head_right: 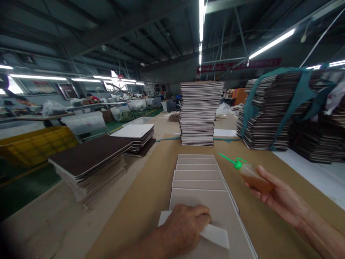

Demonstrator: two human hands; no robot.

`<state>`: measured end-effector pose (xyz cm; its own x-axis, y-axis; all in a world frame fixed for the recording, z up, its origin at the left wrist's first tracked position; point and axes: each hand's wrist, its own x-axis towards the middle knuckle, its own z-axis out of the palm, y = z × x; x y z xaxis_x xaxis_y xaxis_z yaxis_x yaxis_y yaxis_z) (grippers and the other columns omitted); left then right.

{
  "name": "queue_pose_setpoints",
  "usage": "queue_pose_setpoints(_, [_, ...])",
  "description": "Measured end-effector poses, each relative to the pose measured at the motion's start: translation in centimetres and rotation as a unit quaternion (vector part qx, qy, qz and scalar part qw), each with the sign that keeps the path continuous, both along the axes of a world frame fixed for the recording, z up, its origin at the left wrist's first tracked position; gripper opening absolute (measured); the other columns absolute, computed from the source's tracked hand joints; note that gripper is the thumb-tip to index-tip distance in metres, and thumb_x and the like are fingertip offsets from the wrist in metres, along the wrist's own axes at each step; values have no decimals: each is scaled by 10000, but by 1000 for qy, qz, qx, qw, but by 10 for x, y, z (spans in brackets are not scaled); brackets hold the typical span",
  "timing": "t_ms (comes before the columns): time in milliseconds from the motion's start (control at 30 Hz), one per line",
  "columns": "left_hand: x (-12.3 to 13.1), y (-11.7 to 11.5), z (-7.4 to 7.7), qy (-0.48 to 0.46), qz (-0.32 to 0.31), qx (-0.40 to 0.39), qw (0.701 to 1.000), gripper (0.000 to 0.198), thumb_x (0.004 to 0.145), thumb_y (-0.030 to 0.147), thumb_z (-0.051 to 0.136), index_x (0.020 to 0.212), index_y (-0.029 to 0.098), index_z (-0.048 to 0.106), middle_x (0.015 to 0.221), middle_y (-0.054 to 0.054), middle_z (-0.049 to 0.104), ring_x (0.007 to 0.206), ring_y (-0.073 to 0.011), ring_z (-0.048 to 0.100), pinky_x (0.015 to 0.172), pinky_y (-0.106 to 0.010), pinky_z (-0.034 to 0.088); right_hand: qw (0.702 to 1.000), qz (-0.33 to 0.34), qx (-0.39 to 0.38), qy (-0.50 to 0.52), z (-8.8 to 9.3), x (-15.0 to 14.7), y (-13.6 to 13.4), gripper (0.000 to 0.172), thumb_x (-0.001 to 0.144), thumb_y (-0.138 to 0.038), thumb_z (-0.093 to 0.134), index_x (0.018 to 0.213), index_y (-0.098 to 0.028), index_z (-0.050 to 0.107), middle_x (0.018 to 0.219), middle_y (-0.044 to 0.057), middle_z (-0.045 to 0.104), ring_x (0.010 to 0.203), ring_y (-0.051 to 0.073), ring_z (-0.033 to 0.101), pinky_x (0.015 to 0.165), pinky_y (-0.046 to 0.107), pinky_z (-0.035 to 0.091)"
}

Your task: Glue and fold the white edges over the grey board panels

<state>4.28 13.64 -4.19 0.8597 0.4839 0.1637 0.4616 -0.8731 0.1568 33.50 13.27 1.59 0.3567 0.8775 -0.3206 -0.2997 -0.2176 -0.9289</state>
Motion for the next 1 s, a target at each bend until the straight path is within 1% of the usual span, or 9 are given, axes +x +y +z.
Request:
queue_pose_setpoints(67, [0, 0, 1, 3, -2, -3, 1000, 155, 880, 214, 535, 1033, 213, 552, 1110, 16, 687, 771, -189, 693, 593, -335, 568, 996, 2, -21, 82, -3, -3, 4, 242, 831, -389, 681, 999, -218, 651, 915, 46, 732, 677, 168, 675, 515, 193, 570])
queue_pose_setpoints(100, [-1, -1, 1, 2, -4, -4, 1000, 169, 877, 209, 540, 1046, 212, 552, 1122, 11, 685, 776, -189, 694, 600, -334, 569, 996, 8, -19, 88, -4, -6, 5, 237, 815, -371, 704, 993, -223, 654, 914, 36, 728, 672, 160, 668, 513, 183, 564])
queue_pose_setpoints(267, [0, 0, -3, -2, -4, 3, 1000, 174, 898, 223, 521, 1069, 215, 553, 1143, 12, 677, 770, -194, 695, 585, -346, 567, 998, 58, 10, -27, -10, -24, 8, 389, 665, -412, 833, 985, -274, 662, 956, -13, 673, 745, 154, 623, 491, 153, 517])
queue_pose_setpoints(367, [0, -1, -3, -4, -6, 9, 1000, 152, 911, 222, 499, 1051, 211, 556, 1133, 13, 676, 767, -193, 692, 576, -347, 564, 994, 73, 18, -77, -11, -36, 8, 443, 651, -471, 834, 1013, -299, 646, 984, -24, 657, 763, 154, 603, 477, 143, 494])
queue_pose_setpoints(500, [0, -2, -1, -2, -3, 11, 1000, 157, 907, 215, 509, 1057, 213, 554, 1131, 15, 677, 760, -189, 691, 550, -336, 547, 996, 79, 25, -16, -7, -46, 7, 498, 605, -459, 868, 1019, -286, 651, 997, -8, 696, 801, 183, 646, 557, 183, 563])
queue_pose_setpoints(633, [1, -2, -2, -10, -5, 19, 1000, 150, 905, 225, 513, 1050, 212, 553, 1129, 21, 680, 748, -190, 691, 524, -337, 533, 994, 104, 22, 25, -6, -50, 6, 589, 583, -348, 905, 1095, -283, 623, 1025, -9, 723, 776, 178, 677, 614, 204, 597])
queue_pose_setpoints(733, [1, -2, -4, -9, -5, 20, 1000, 153, 910, 232, 509, 1055, 211, 552, 1120, 11, 682, 766, -196, 695, 538, -336, 536, 993, 112, 12, 26, -7, -52, 5, 545, 592, -302, 909, 1054, -269, 620, 970, -28, 721, 689, 134, 655, 590, 175, 587])
queue_pose_setpoints(900, [0, -2, -3, -9, -5, 26, 1000, 142, 911, 229, 500, 1039, 206, 554, 1129, 14, 676, 776, -195, 695, 539, -344, 545, 996, 83, 2, 13, -13, -54, 6, 502, 557, -366, 917, 960, -254, 640, 882, -33, 678, 602, 103, 602, 511, 153, 560])
queue_pose_setpoints(1000, [0, -2, -2, -8, -6, 33, 999, 139, 900, 224, 513, 1030, 204, 556, 1127, 18, 676, 753, -189, 689, 518, -344, 537, 996, 89, 9, -29, -16, -54, 5, 494, 559, -384, 906, 946, -259, 625, 856, -21, 666, 604, 115, 597, 515, 175, 560])
